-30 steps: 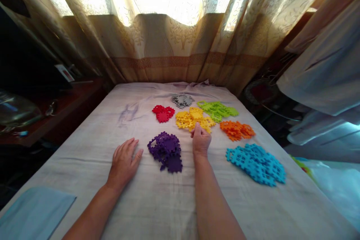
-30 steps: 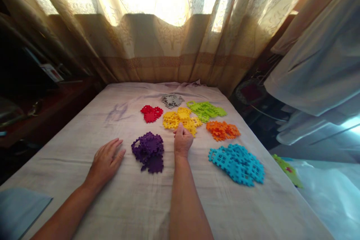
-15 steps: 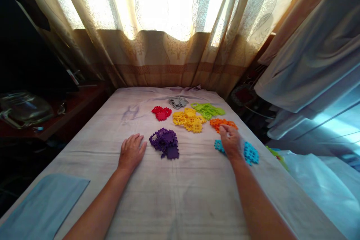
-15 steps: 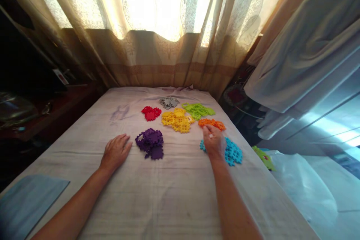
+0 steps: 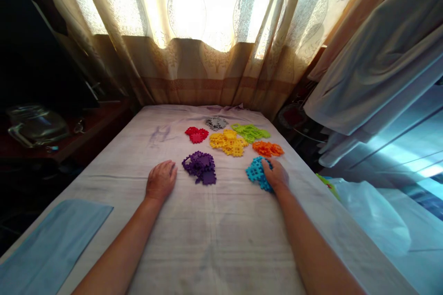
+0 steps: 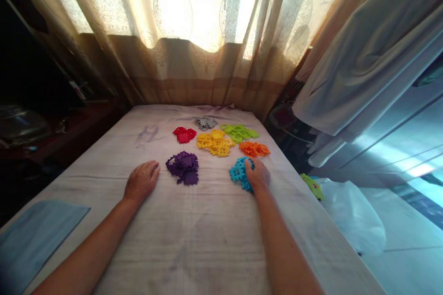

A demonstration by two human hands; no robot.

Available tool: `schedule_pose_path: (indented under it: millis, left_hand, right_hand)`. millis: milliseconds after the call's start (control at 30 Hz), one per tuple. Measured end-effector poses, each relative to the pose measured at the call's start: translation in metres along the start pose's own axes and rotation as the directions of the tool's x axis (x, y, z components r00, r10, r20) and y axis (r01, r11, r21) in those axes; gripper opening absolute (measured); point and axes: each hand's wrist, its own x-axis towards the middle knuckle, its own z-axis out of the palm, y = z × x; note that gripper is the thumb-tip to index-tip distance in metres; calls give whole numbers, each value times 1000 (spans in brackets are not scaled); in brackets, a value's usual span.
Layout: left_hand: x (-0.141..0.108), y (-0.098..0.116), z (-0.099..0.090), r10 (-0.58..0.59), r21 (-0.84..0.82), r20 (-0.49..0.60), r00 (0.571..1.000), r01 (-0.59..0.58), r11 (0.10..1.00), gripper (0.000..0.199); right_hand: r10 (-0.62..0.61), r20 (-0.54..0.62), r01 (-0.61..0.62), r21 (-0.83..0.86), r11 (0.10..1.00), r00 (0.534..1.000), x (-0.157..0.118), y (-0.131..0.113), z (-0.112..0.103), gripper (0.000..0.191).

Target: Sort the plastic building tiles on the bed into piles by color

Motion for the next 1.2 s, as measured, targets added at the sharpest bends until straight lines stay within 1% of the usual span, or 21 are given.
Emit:
schedule_pose_path:
  millis: [100,200,333,433,467,533,600,633,700,733,767,800,833,867,900,933,967,1000,1033,1100,1200]
  left_hand:
    - [0,-1,1,-3,-34,-18,1000,3,999,33]
    - [1,-3,4,-14,-74,-39,999,11,997,37]
    - [3,-7,8,-38,-125,-68,997,29,992,42]
    - [4,-11,7,-60,-162,-91,994,45,986,43]
    - [4,-12,6,-71,-172,-99,993,53,984,43]
    - [5,-13,5,-94,-186,-113,989,72,980,45]
    - [5,-14,3,-124,-219,-122,985,95,971,48]
    - [5,-15,3,-139,-244,-124,983,105,964,49]
    - [6,-14,2,-166,-301,-122,979,122,946,50]
    - [6,-14,2,-177,-325,-121,977,129,937,51]
    - [6,-14,2,-185,-343,-117,976,135,930,50]
    - [6,-14,3,-193,-358,-113,975,141,923,50]
    - [7,-14,3,-200,-370,-107,974,148,917,50]
    - [7,-14,3,-207,-380,-101,973,154,912,50]
    - [8,-14,3,-211,-388,-95,973,159,908,51]
    - [8,-14,3,-215,-394,-90,973,164,905,52]
    - [8,-14,3,-217,-396,-85,972,167,903,54]
    - [9,-14,2,-219,-398,-81,972,170,902,55]
    - [9,-14,2,-220,-399,-77,973,172,901,55]
    - [8,-13,0,-221,-400,-70,973,176,900,55]
    - [7,-13,-2,-232,-407,-68,970,186,894,55]
  right_hand:
    - [-25,-4,25,43,999,1000,-12,-34,17,39]
    - [-67,-38,70,96,993,997,-23,-73,37,34]
    - [-81,-60,90,171,981,995,-39,-129,73,32]
    - [-163,-69,176,283,943,984,-54,-173,99,29]
    - [-201,-47,205,313,928,979,-60,-187,106,28]
    - [-286,42,254,352,901,957,-67,-210,114,30]
    - [-393,111,326,381,865,913,-64,-222,112,33]
    - [-447,111,374,393,840,888,-56,-222,107,34]
    - [-513,35,461,389,798,858,-29,-207,89,36]
    - [-498,-15,469,363,805,867,-10,-191,76,35]
    - [-450,-59,444,320,837,891,10,-171,63,35]
    - [-371,-101,385,265,884,923,32,-147,50,36]
    - [-265,-135,288,197,937,955,53,-121,37,38]
    - [-134,-168,156,126,980,977,72,-93,25,40]
    - [1,-194,12,64,998,981,88,-67,16,44]
    - [111,-205,-110,15,994,972,100,-42,9,47]
    - [191,-198,-198,-20,980,961,109,-22,5,49]
    - [243,-169,-254,-47,966,955,115,-6,3,49]
    - [270,-116,-278,-63,958,956,118,4,5,48]
    - [248,-46,-251,-70,965,968,117,9,14,46]
    - [132,-10,-132,-11,991,991,108,-14,37,46]
